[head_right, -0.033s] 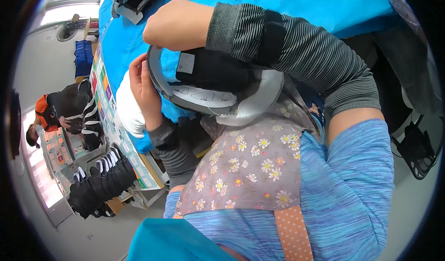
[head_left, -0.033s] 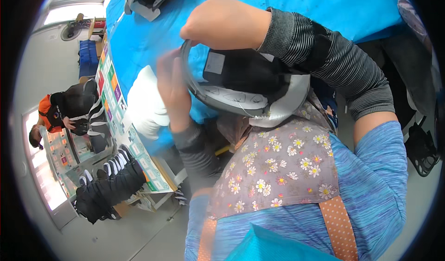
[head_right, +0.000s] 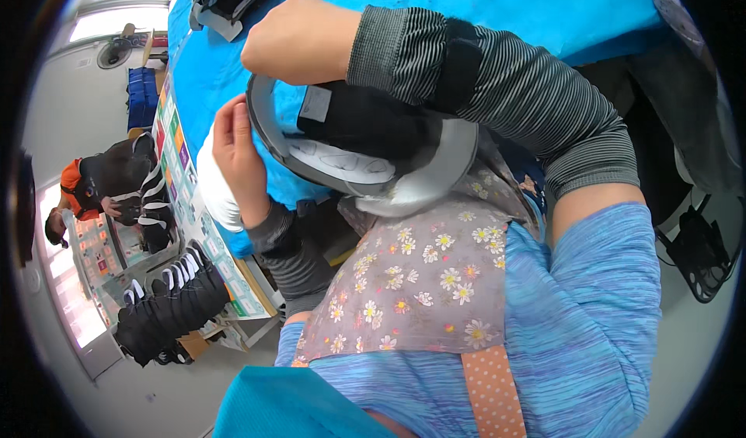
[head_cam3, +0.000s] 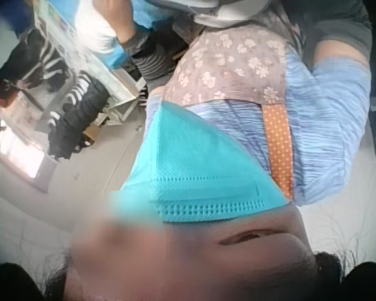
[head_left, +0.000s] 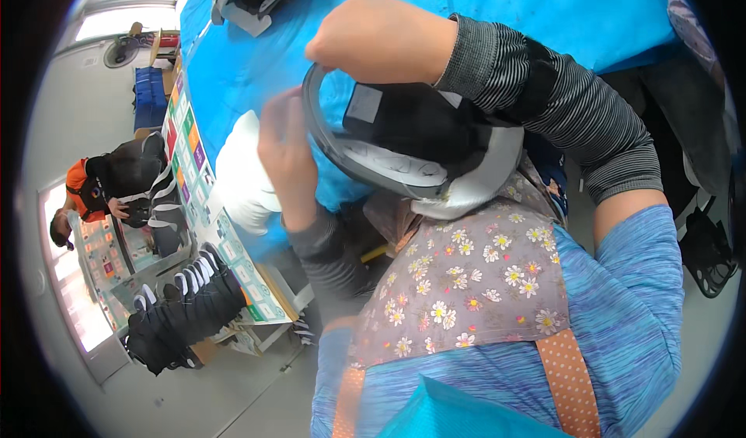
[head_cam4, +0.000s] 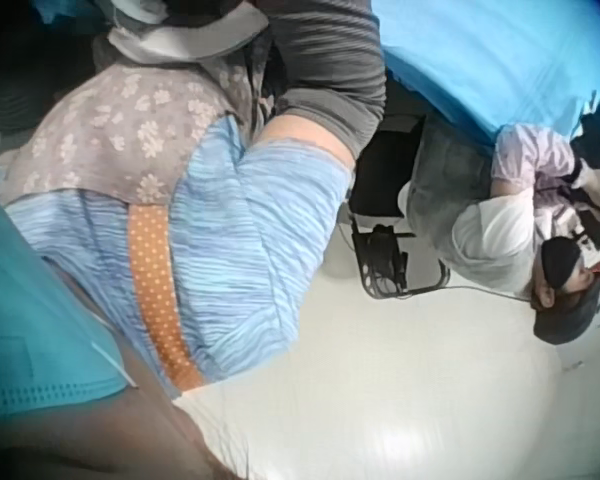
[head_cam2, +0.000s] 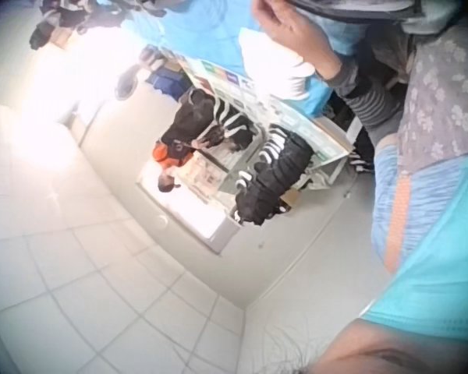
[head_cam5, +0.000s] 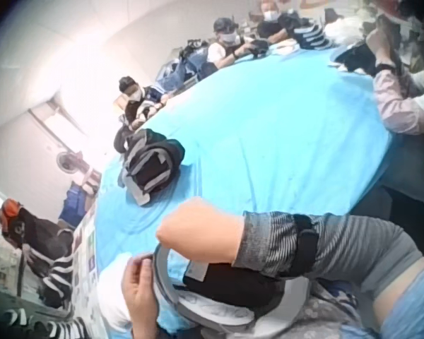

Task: The person inserts white padding components into black shoe uppers by hand, carefully aligning and pressing them into place.

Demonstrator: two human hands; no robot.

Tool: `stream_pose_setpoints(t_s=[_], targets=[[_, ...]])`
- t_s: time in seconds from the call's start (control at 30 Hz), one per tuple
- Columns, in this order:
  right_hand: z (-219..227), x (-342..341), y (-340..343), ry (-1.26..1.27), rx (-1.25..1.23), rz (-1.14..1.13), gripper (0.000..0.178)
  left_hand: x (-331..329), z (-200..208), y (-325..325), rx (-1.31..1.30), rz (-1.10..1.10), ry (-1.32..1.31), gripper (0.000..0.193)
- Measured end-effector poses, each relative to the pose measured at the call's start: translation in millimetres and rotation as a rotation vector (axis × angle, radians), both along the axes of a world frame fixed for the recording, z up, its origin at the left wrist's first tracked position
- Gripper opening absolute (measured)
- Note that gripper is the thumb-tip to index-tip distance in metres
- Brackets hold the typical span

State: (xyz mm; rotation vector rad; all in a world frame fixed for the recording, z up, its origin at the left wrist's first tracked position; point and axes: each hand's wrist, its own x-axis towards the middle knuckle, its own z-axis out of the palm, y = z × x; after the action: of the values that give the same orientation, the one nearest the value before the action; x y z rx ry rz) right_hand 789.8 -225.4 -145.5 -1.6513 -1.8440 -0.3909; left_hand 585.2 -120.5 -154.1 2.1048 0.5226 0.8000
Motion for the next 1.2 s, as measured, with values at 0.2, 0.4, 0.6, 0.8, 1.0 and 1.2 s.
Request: stream_pose_setpoints(t_s=[0.2,0.4,0.6,0.8,1.0,1.2], targets=[[17,-6,-1,-0.013,-0.128,-0.169,0.011,21,44,-34,0.130,0.210,0.134,0.025],[7,-16,-5,0.061,0.042,-0.188,0.006,42,29,-30,0.585,0.223,0.281,0.012],[-1,-14,-6,0.051,-0.026,-0.272,0.007,55,17,-29,0.568,0.298,0.243,0.009],[2,-12,-18,0.034,-0.025,-0.243,0.009,43,12,-34,0.649,0.336,0.237,0.024],[0,-15,-23,0.045,0.070,-0.199,0.010,43,6,-28,0.564,0.336,0.193,0.026],[4,-20,-23,0.078,-0.017,-0.277,0.009,31,12,-48,0.528,0.309,0.192,0.023]])
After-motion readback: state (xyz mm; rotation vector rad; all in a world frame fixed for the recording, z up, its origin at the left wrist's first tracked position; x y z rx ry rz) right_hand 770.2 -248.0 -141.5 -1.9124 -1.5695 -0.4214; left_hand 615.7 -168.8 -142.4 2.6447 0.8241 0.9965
